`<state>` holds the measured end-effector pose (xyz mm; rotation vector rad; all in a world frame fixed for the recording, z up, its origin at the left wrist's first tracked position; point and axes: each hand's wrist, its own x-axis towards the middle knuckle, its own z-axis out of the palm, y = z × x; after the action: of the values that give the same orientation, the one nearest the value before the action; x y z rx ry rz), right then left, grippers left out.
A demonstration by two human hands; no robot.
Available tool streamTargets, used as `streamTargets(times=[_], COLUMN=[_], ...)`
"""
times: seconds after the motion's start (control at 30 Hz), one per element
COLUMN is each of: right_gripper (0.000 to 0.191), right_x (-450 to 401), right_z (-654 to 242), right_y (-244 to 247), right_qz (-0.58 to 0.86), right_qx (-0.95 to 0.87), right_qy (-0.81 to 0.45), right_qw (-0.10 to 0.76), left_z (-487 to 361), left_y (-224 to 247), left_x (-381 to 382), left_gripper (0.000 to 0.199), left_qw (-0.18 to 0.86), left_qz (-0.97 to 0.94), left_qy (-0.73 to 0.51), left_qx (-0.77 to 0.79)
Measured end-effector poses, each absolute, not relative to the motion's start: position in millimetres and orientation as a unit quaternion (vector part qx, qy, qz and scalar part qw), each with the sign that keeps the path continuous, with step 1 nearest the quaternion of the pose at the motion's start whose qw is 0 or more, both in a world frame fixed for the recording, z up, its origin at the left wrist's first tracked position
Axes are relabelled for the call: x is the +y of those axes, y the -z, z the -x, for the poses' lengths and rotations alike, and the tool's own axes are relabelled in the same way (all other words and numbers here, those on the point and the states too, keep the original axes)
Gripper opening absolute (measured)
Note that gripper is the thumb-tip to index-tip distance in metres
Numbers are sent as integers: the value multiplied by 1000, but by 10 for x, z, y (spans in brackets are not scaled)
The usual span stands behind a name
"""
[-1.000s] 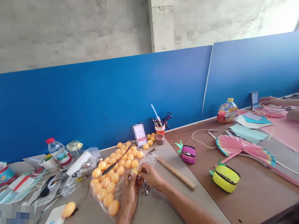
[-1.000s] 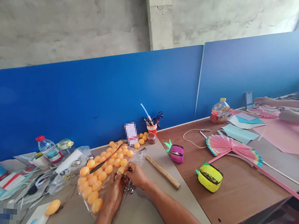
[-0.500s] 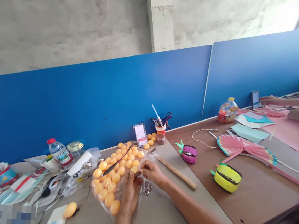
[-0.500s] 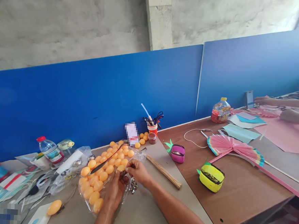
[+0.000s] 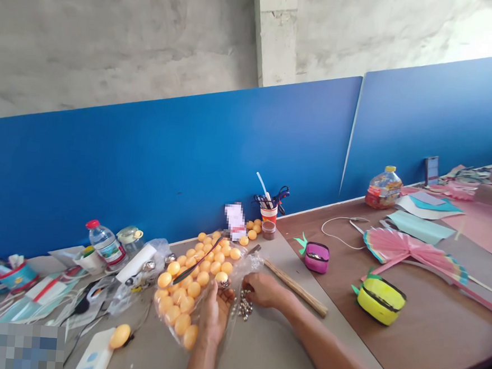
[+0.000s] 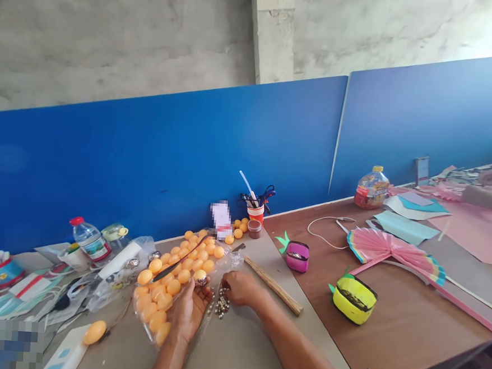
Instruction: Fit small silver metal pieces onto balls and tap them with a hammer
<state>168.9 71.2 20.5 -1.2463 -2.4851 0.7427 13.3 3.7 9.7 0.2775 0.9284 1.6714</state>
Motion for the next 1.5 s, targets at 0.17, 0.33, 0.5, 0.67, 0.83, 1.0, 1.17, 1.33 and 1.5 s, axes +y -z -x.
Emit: streamTargets(times=[0.17, 0.33, 0.5, 0.67, 0.83, 1.0, 1.17, 1.33, 1.5], right_gripper=[16, 18, 7, 12, 22, 30, 33, 27, 26], right_x=[685, 726, 727, 734, 743, 695, 652, 660, 649], right_z=[-1641, -1645, -1622, -1571, -1511, -1516, -1500, -1450, -1455], right_y=[-165, -216, -285, -246, -157, -195, -216, -158, -154], right_qz=[423, 380, 364, 307, 285, 253, 238, 259, 252], right_qx=[-862, -827, -687, -564, -532, -494, -475, -502, -501], right_qy=[-248, -344, -539, -666, -690, -729, -755, -720, -740], right_qw=[132, 229, 324, 380, 399, 401, 384, 403, 373], left_z=[-129, -152, -169, -166, -177, -183, -203, -211, -213], left_y=[-96, -168, -238, -221, -215, -239, -288, -289, -263], left_x=[42, 21, -3, -8, -9, -9, -30, -39, -27], left_gripper=[21, 29, 52, 61, 62, 61, 59, 51, 49], left_qw=[572, 575, 580, 590, 588, 586, 577, 587, 592], left_qz=[-122, -130, -155, -174, -197, -214, -274, -274, -276], left_qy=[-708, -720, -717, -705, -702, -694, -675, -669, -666], left_qx=[395, 366, 354, 352, 349, 359, 370, 364, 360])
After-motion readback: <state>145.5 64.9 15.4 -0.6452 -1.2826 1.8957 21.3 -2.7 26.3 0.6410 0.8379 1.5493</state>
